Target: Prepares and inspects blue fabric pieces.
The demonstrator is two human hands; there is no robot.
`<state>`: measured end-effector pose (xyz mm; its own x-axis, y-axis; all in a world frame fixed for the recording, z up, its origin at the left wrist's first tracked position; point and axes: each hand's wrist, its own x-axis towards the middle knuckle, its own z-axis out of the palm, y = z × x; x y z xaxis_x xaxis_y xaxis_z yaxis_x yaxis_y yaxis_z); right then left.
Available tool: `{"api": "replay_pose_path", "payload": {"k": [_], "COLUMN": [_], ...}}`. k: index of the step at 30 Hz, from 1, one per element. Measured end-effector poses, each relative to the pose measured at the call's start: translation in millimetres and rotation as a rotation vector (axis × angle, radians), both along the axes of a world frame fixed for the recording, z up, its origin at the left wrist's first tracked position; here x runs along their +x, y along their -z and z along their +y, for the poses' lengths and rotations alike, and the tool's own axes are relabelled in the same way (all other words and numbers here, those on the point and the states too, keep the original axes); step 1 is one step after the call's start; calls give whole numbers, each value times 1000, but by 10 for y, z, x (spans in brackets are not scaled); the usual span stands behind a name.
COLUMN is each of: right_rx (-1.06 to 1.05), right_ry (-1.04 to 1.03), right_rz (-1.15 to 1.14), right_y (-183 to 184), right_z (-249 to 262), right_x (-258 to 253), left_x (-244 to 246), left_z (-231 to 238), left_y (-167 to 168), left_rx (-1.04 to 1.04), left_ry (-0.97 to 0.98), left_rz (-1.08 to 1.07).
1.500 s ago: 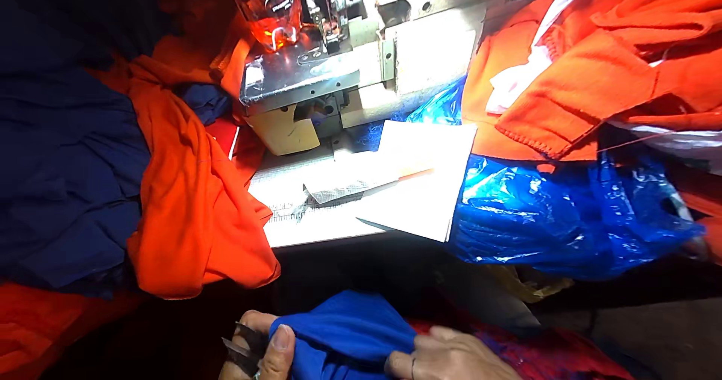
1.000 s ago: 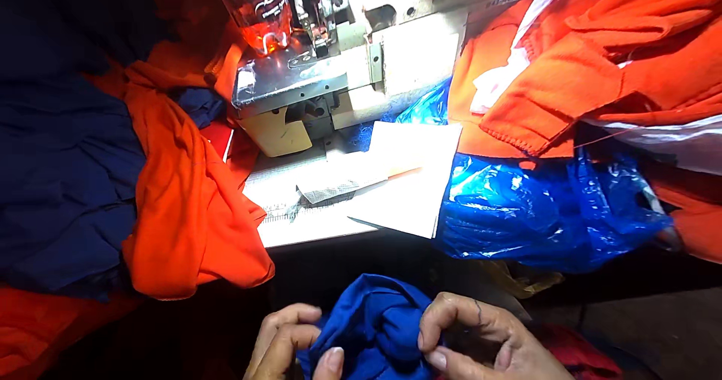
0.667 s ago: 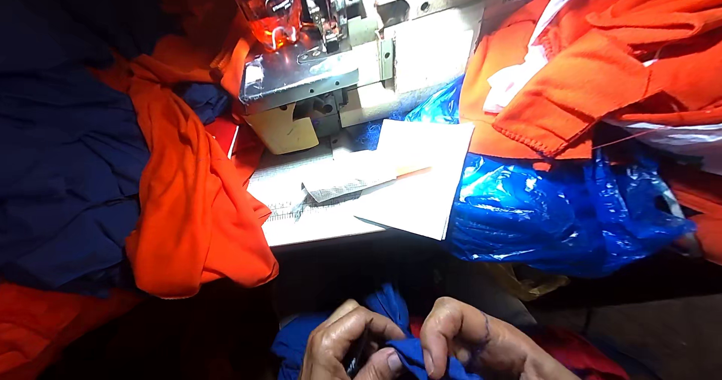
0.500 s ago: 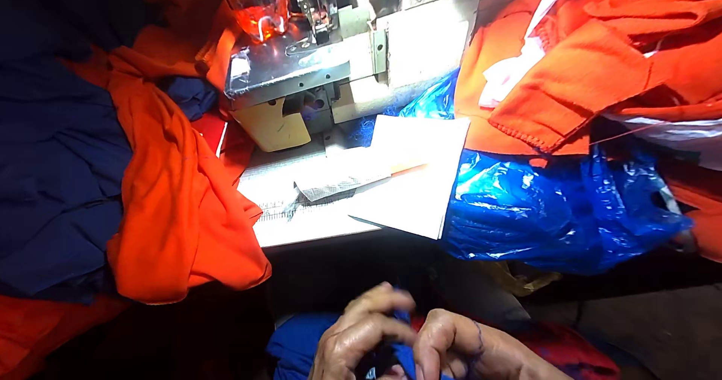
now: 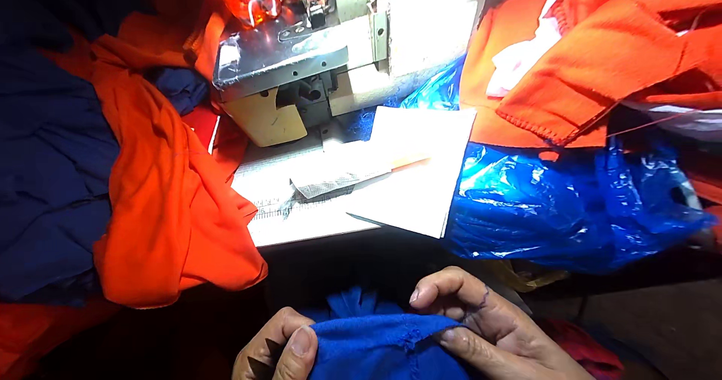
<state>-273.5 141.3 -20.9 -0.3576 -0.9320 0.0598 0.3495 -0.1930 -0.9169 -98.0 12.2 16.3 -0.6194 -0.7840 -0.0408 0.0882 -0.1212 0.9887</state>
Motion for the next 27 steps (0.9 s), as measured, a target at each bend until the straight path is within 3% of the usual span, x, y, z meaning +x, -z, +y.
{"api": "replay_pose_path", "payload": {"k": [4, 10, 14, 17, 23, 27], "right_rx": [-62, -32, -78, 3, -97, -113], "right_ry": [42, 153, 218, 292, 56, 94], "right_rz": [144, 540, 524, 419, 435, 477], "right_y": [-7, 1, -31, -55, 9, 47], "right_z": [-16, -23, -24, -25, 26, 16], "right_x": [2, 62, 100, 87, 35, 48], "left_x": [-13, -107, -203, -193, -130, -145], "left_z": [33, 138, 269, 314, 289, 295], "left_y": [-33, -29, 67, 80, 103, 89], "left_rx": [32, 49, -21, -56, -18, -97], "left_ry": [-14, 70, 179, 243, 205, 284], "left_rz": [20, 39, -5, -69, -39, -57]}}
